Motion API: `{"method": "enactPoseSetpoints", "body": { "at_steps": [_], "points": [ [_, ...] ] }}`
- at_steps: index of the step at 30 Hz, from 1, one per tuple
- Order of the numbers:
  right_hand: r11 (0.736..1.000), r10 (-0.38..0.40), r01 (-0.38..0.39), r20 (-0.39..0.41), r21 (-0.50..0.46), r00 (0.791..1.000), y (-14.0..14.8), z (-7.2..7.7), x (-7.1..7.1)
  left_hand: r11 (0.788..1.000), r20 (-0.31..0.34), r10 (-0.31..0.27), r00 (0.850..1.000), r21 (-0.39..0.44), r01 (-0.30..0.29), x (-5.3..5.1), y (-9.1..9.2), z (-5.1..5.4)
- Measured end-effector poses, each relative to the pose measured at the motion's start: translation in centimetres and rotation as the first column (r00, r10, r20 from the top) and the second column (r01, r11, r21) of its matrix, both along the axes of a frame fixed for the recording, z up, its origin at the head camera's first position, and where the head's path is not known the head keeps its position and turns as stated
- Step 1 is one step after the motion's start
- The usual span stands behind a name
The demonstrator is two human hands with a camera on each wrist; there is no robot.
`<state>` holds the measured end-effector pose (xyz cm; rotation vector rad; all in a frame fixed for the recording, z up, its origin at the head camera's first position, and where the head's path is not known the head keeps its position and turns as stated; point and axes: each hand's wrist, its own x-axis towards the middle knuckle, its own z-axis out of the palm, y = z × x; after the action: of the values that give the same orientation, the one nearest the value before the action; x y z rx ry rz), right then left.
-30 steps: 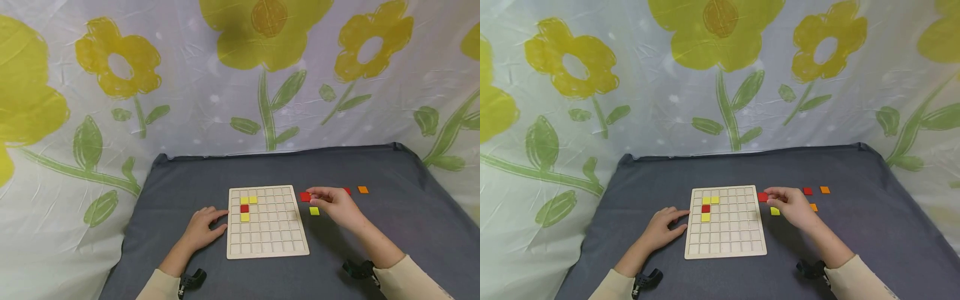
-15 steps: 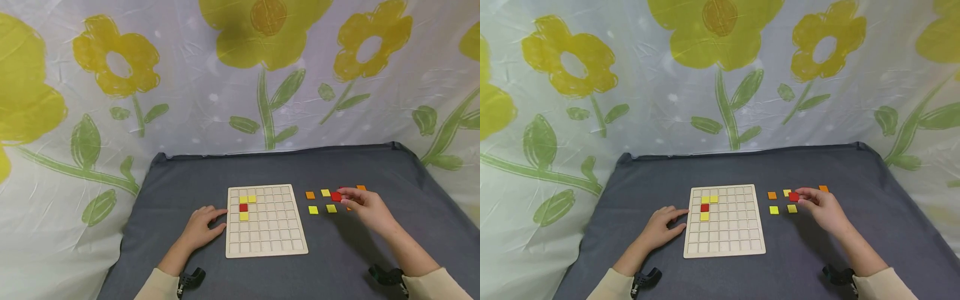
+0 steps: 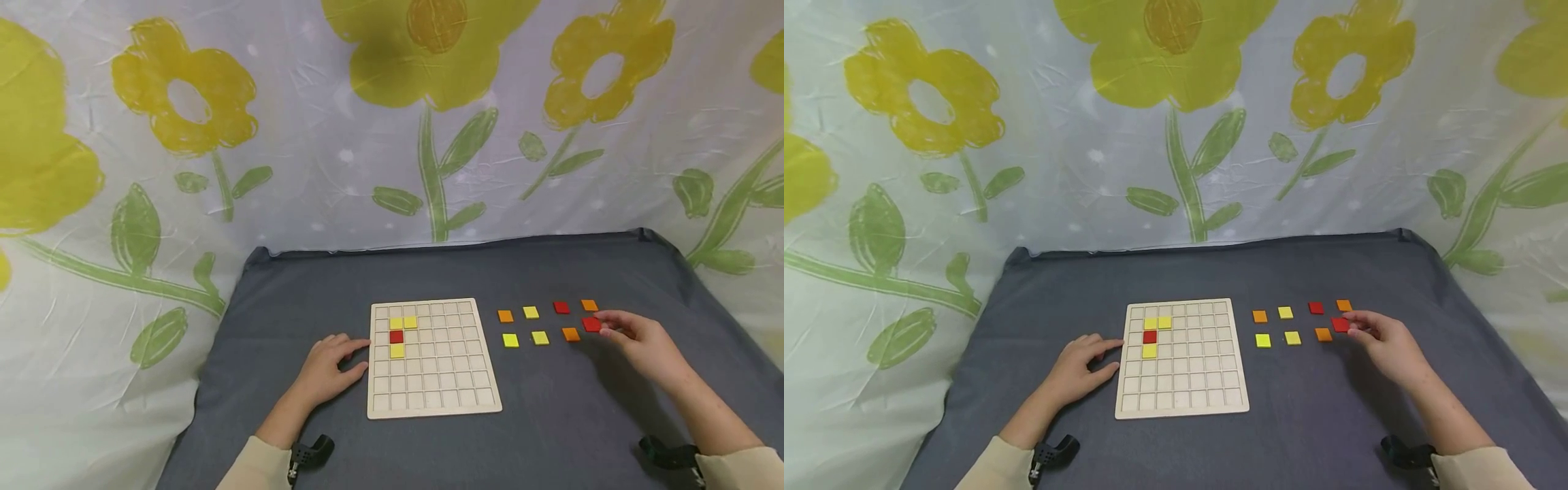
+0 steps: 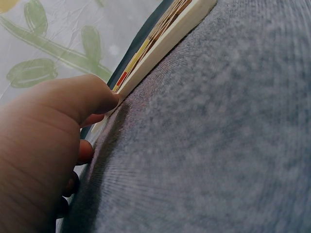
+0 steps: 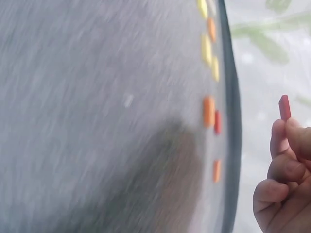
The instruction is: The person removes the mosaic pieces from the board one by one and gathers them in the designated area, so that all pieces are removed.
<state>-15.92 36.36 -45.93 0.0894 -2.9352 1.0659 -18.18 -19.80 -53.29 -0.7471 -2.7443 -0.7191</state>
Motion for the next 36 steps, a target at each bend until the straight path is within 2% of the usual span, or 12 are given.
{"method": "enactPoseSetpoints", "body": {
  "at_steps": [6,10,14,20,26,36],
  "points": [
    [0.999,0.025,-0.026,0.042,0.023,0.999,1.9,-1.3,-0.5,1.000,0.012,0.009,1.000,-0.006,-0.009,0.0,0.0,-0.1],
    [0.997,0.050,-0.055,0.089,0.048,0.995,2.9,-2.1,-1.3,1.000,0.022,0.016,1.000,-0.017,-0.016,0.1,-0.1,-0.1],
    [0.993,0.065,-0.075,0.101,0.096,0.993,3.5,-2.7,-2.1,1.000,0.026,0.019,0.999,-0.021,-0.018,0.2,0.0,0.0],
    [0.983,0.077,-0.090,0.086,0.162,0.993,3.5,-2.6,-2.9,1.000,0.014,0.019,1.000,-0.014,-0.019,0.1,0.1,0.1],
    [0.971,0.064,-0.085,0.101,0.223,0.993,3.1,-2.4,-3.1,1.000,0.016,0.020,1.000,-0.009,-0.019,0.1,0.1,0.1],
    [0.973,0.054,-0.079,0.117,0.219,0.992,3.0,-2.4,-2.8,1.000,0.013,0.014,1.000,0.003,-0.014,0.0,0.1,-0.2]
  ]
}}
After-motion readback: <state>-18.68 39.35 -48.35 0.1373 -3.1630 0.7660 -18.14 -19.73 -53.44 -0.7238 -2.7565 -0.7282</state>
